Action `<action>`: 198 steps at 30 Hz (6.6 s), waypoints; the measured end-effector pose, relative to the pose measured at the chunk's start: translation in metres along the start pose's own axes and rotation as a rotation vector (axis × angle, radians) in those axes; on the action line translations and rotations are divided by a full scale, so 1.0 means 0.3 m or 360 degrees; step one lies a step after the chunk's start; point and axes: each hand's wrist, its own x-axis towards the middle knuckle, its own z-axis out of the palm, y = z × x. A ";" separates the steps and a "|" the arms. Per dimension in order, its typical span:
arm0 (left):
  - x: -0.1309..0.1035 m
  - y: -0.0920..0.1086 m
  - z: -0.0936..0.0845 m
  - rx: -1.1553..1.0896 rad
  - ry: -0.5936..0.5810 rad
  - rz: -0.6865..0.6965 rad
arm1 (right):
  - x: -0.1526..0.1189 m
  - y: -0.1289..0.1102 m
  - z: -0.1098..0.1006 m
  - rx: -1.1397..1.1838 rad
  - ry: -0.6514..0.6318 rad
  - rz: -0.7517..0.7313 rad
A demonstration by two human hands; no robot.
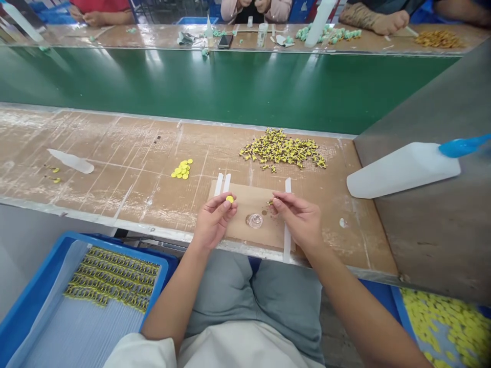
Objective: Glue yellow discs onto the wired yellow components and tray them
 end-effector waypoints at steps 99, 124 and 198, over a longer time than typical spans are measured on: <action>-0.016 0.002 0.001 -0.0123 -0.0064 -0.0025 | -0.053 0.016 0.003 -0.0355 -0.0008 -0.0519; -0.190 -0.047 0.149 -0.0079 -0.0036 -0.0113 | -0.118 -0.145 0.015 0.0368 0.0194 -0.0029; -0.236 -0.064 0.179 -0.0053 -0.0283 -0.0077 | -0.175 -0.266 0.063 -0.0095 0.0175 -0.0347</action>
